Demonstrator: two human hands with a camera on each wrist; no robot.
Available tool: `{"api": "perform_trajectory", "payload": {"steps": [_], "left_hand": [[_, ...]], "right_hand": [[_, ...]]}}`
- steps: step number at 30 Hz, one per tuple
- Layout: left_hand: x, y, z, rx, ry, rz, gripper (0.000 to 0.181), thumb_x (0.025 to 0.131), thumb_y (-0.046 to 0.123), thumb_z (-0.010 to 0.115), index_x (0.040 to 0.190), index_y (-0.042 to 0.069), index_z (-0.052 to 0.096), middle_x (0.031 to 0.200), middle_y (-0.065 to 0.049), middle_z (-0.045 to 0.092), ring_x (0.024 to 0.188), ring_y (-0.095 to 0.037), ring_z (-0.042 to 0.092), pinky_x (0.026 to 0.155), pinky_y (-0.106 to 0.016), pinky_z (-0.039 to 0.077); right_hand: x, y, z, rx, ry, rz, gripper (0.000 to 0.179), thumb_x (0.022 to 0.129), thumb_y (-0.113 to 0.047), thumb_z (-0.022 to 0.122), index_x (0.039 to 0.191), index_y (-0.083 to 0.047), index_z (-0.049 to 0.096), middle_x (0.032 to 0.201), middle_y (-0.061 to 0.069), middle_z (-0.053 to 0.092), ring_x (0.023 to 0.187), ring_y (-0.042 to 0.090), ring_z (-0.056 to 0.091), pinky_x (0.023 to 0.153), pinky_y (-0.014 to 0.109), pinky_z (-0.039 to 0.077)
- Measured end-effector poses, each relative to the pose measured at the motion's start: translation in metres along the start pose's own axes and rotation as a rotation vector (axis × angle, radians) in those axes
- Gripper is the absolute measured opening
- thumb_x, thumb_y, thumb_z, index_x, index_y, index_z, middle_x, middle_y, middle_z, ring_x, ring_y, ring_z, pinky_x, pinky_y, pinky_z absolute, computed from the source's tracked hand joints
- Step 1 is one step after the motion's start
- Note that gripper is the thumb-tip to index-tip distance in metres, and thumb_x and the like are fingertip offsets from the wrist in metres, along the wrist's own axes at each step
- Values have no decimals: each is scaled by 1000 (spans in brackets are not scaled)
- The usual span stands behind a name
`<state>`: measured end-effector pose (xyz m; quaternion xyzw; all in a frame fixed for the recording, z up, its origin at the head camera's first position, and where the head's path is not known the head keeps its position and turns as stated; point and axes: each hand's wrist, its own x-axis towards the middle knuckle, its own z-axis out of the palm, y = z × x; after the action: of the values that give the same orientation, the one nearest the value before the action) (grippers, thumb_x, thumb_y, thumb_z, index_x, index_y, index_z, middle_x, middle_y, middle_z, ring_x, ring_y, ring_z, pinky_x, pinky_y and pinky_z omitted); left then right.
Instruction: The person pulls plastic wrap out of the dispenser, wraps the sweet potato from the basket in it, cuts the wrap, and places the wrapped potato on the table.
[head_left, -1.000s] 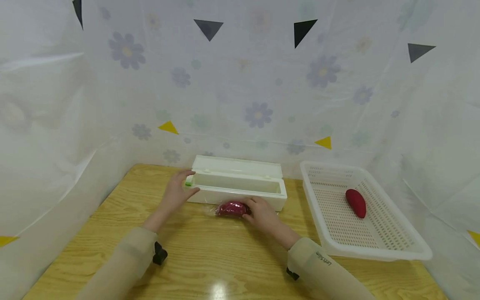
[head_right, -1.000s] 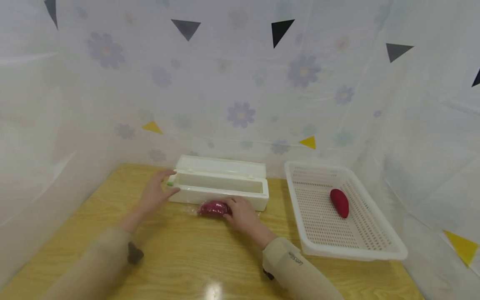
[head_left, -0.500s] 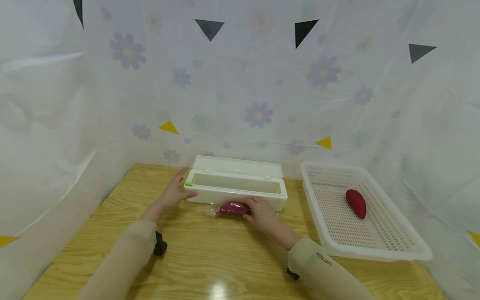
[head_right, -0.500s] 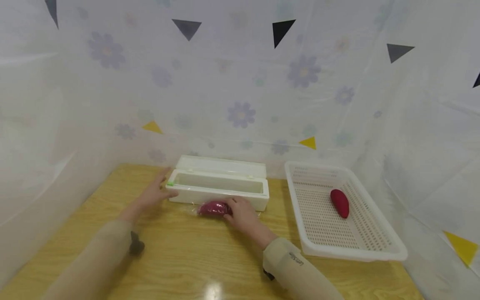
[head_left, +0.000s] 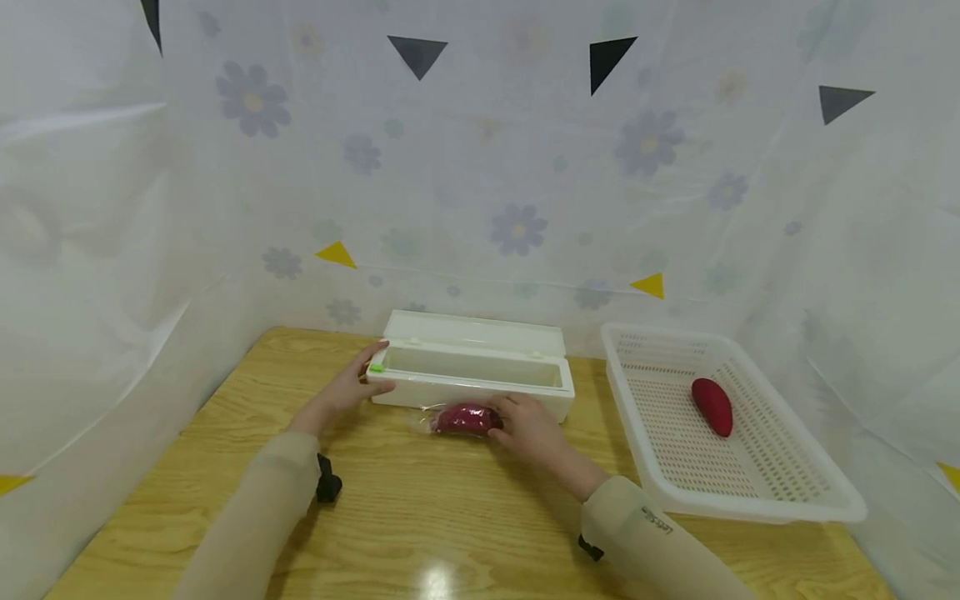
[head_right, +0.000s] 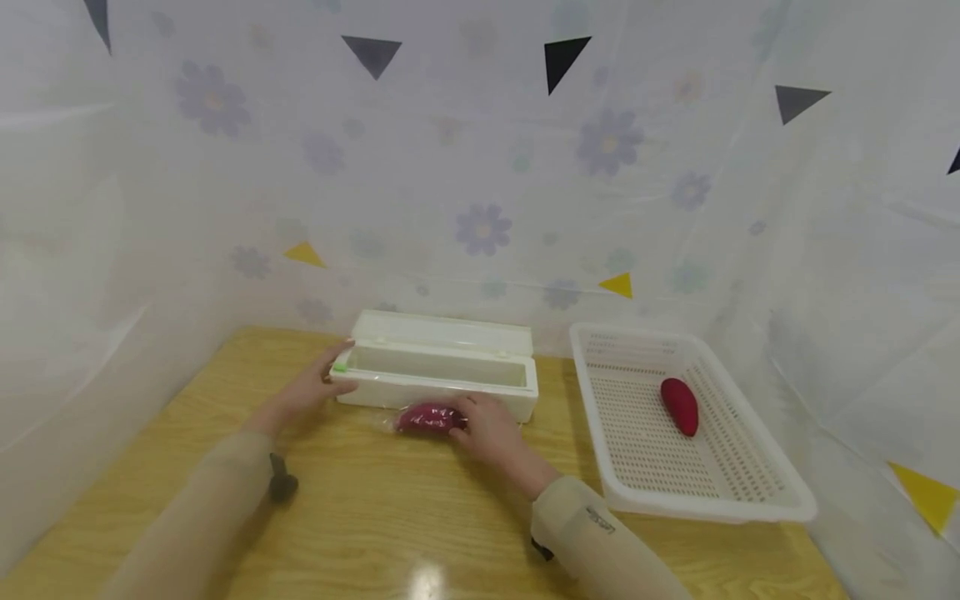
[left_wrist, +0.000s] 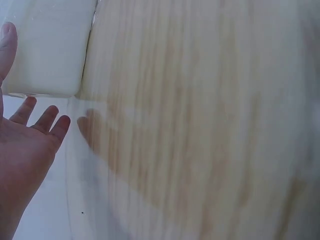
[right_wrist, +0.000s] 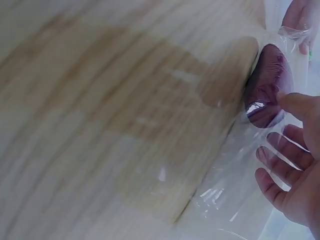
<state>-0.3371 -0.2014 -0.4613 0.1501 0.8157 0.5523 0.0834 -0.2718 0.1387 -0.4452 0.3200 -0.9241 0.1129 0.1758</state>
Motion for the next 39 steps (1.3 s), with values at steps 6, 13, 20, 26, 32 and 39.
{"api": "perform_trajectory", "payload": {"steps": [6, 13, 20, 26, 32, 39], "left_hand": [[4, -6, -1, 7, 13, -13, 84, 85, 32, 70, 151, 28, 18, 150, -21, 24, 125, -44, 41, 72, -36, 48], [4, -7, -3, 20, 6, -8, 83, 85, 33, 69, 151, 28, 19, 151, -20, 24, 123, -42, 44, 79, -39, 48], [5, -5, -3, -14, -8, -2, 80, 86, 30, 69, 151, 25, 21, 132, -24, 45, 104, -31, 56, 77, -36, 48], [3, -4, -3, 37, -15, 16, 76, 88, 30, 67, 150, 23, 22, 144, -22, 34, 110, -34, 53, 80, -37, 48], [2, -4, -4, 42, -4, 0, 76, 88, 30, 67, 150, 24, 23, 150, -19, 26, 106, -33, 54, 71, -36, 48], [-2, 1, -4, 55, -8, 9, 81, 87, 33, 68, 151, 20, 20, 158, -15, 7, 127, -43, 38, 86, -47, 48]], "right_hand": [[10, -5, -13, 14, 71, -46, 29, 79, -29, 77, 99, -9, 70, 89, 3, 67, 81, 19, 60, 70, 35, 50], [44, -22, -22, 144, 11, -55, 24, 88, -27, 68, 106, -12, 68, 95, 1, 66, 87, 17, 59, 75, 33, 50], [84, -39, -15, 245, -60, -22, 31, 90, -28, 64, 115, -10, 66, 105, 2, 67, 93, 18, 61, 80, 31, 50], [109, -52, -9, 333, -66, 0, 31, 92, -28, 63, 118, -10, 65, 110, 3, 67, 94, 18, 61, 81, 29, 51], [129, -64, -1, 409, -87, 50, 31, 92, -26, 62, 120, -11, 64, 109, 1, 66, 93, 14, 60, 78, 25, 50], [145, -72, 13, 506, -87, 141, 28, 92, -25, 63, 117, -14, 66, 105, 1, 67, 90, 13, 59, 73, 22, 49]]}}
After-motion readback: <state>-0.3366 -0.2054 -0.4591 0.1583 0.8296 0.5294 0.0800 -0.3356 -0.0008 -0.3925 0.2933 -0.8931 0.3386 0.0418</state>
